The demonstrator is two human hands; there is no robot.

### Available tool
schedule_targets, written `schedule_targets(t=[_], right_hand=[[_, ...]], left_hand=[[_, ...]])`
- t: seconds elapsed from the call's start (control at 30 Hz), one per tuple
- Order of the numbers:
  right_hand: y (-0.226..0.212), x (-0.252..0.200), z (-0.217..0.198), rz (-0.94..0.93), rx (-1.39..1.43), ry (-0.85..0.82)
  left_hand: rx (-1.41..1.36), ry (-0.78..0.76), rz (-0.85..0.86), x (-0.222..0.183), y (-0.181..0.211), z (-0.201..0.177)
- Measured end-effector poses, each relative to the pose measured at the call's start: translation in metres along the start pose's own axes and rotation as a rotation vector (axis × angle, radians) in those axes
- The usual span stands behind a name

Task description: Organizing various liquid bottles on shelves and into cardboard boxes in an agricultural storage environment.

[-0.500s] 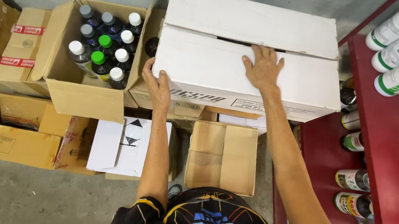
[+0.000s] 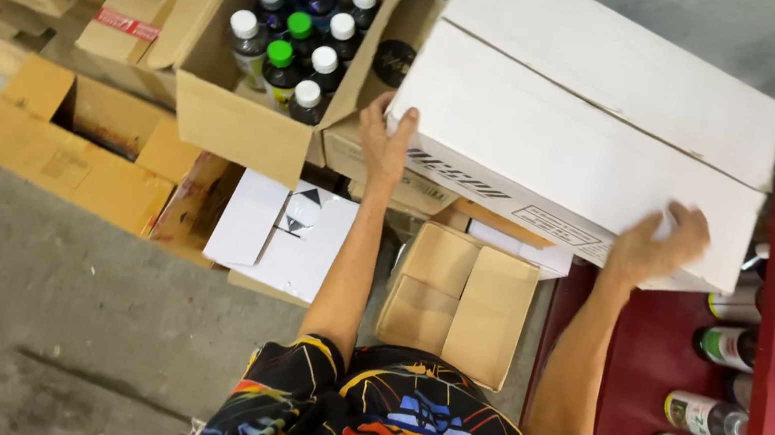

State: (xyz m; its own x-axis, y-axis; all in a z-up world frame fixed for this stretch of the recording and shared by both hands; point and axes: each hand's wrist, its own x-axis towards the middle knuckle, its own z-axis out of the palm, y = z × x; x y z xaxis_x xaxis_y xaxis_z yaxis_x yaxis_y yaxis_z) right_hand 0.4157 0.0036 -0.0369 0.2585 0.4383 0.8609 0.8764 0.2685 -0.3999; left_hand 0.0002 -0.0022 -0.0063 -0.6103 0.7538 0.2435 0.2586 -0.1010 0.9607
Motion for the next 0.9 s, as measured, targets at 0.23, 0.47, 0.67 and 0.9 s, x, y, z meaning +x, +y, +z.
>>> schedule_targets(t=[0.23, 0.47, 0.67, 0.9], right_hand=[[-0.079, -0.021, -0.058, 0.387, -0.156, 0.191], [-0.158, -0.036, -0.034, 1.444, 0.808, -0.299], [-0.175, -0.048, -0.020, 1.468, 0.798, -0.394], [-0.189, -0.043, -0.025, 1.490, 0.974, -0.239]], left_hand=[[0.010, -0.072, 0.055, -0.009, 0.002, -0.028], [-0.275, -0.555, -0.391, -0.040, -0.045, -0.031], [-0.287, -0.605, -0.546, -0.028, -0.042, -0.018], [-0.571, -0.636, -0.944, 0.001, -0.099, 0.027]])
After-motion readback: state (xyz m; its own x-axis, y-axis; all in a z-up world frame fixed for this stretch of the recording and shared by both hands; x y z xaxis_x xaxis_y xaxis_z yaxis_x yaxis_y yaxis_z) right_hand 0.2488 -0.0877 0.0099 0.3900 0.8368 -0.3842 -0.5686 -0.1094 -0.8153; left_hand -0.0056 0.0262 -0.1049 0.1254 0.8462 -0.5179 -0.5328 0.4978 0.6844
